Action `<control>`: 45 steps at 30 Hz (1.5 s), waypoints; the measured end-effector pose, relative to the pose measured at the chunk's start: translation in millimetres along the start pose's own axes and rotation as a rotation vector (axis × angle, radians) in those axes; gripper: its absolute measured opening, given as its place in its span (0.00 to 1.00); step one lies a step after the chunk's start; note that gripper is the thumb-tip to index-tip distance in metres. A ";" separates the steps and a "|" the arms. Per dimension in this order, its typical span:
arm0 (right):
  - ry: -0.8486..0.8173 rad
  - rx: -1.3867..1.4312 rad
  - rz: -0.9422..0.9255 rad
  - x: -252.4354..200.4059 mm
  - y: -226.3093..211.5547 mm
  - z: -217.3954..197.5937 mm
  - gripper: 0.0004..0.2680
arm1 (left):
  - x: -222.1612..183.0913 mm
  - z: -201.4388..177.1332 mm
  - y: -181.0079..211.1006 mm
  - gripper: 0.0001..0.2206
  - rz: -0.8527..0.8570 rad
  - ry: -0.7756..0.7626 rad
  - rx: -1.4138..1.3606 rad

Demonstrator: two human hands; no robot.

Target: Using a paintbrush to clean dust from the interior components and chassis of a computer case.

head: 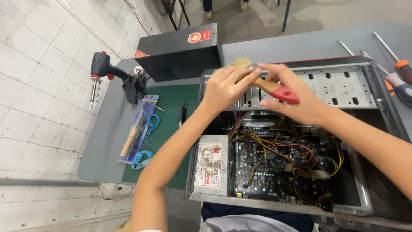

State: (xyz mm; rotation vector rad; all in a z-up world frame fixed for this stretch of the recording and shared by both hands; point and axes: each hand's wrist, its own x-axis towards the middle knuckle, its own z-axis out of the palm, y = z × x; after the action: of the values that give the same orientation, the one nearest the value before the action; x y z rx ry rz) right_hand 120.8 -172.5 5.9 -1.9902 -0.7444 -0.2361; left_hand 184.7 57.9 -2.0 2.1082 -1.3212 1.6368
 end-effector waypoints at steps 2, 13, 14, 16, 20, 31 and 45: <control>-0.023 0.026 0.049 0.5 -27.0 3.4 0.28 | -2.5 3.9 2.5 0.05 0.009 0.010 -0.032; 0.100 0.529 0.339 2.9 -27.6 19.5 0.12 | -20.0 11.4 -4.6 0.10 -0.063 -0.022 -0.048; 0.111 0.586 0.307 2.0 -23.7 21.1 0.13 | -21.8 9.5 -4.6 0.12 -0.132 -0.105 -0.047; 0.121 0.646 0.278 0.4 -13.9 24.9 0.13 | -29.4 7.6 -8.3 0.14 -0.203 -0.190 -0.046; 0.161 0.732 0.256 2.6 -2.6 25.2 0.10 | -41.5 6.9 -19.3 0.27 -0.484 -0.474 -0.010; 0.235 0.886 0.210 1.8 46.4 -5.0 0.09 | -78.1 21.8 -37.6 0.06 -0.820 -0.611 0.203; 0.045 0.699 0.554 51.2 -1.4 12.6 0.06 | -68.0 -3.9 -46.4 0.23 -1.169 -0.564 -0.509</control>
State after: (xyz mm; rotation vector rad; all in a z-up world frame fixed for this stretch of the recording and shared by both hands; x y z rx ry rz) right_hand 159.0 -140.6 23.6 -1.4319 -0.1735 0.2779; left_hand 214.5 124.2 -40.8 2.2733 -0.2745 0.2247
